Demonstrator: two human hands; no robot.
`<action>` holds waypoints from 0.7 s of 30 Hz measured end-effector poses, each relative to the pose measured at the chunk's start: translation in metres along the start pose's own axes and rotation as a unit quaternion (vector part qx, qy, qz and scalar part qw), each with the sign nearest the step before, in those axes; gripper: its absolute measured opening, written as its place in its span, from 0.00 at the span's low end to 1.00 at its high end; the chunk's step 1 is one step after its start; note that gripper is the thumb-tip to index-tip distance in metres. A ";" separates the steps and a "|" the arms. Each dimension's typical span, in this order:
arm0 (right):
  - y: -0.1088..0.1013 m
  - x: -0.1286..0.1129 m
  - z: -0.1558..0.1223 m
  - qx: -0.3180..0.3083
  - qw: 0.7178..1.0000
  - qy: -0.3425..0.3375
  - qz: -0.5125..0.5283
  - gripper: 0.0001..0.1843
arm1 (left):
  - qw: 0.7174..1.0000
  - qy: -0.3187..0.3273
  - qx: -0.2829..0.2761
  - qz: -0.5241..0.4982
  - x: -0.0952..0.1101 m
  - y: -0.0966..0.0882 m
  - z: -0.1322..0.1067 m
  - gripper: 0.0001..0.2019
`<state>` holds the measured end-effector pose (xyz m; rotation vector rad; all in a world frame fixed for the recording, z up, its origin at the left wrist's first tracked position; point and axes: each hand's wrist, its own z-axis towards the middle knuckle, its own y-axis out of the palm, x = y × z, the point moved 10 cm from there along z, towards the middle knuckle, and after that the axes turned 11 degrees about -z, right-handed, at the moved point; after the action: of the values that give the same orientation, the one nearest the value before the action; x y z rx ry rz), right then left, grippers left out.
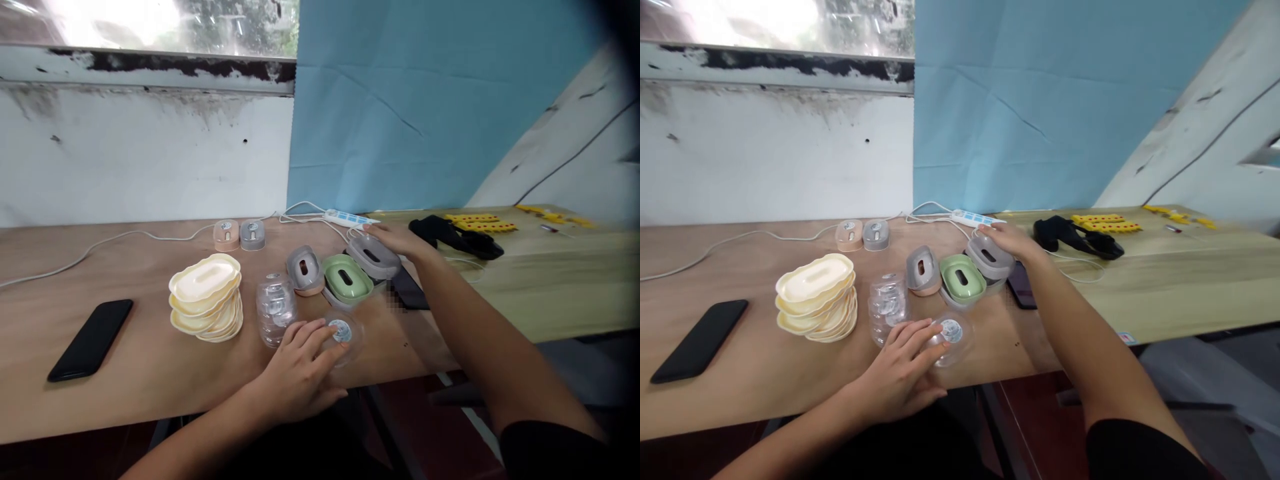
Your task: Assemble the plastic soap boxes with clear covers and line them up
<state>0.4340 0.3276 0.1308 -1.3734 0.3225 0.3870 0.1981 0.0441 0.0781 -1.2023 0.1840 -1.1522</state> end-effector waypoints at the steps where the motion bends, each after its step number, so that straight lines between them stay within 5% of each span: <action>1: -0.001 -0.007 0.004 -0.004 0.999 -0.002 -0.033 0.31 | 1.000 0.017 0.014 -0.007 0.002 -0.009 -0.002 0.29; 4: -0.003 -0.044 0.021 0.003 0.991 -0.018 -0.136 0.36 | 0.995 0.063 0.077 -0.026 0.005 -0.039 -0.007 0.26; 7: 0.012 -0.117 0.037 0.013 0.978 -0.100 -0.181 0.39 | 0.984 0.095 0.141 -0.051 0.006 -0.065 -0.013 0.24; 11: 0.094 -0.232 0.040 -0.093 0.951 -0.261 -0.135 0.39 | 0.970 0.110 0.197 -0.094 0.001 -0.078 -0.020 0.21; 13: 0.140 -0.269 0.041 -0.116 0.942 -0.279 -0.150 0.46 | 0.964 0.121 0.214 -0.104 -0.001 -0.079 -0.022 0.21; 16: 0.193 -0.301 0.043 -0.114 0.945 -0.262 -0.158 0.56 | 0.953 0.140 0.245 -0.109 -0.003 -0.082 -0.025 0.20; 21: 0.231 -0.309 0.044 -0.103 0.951 -0.244 -0.160 0.46 | 0.948 0.130 0.266 -0.117 -0.010 -0.090 -0.027 0.19</action>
<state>0.0542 0.3814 0.0714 -1.4520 -0.3552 0.4815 0.1220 0.0427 0.1342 -0.6029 -0.0753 -1.4526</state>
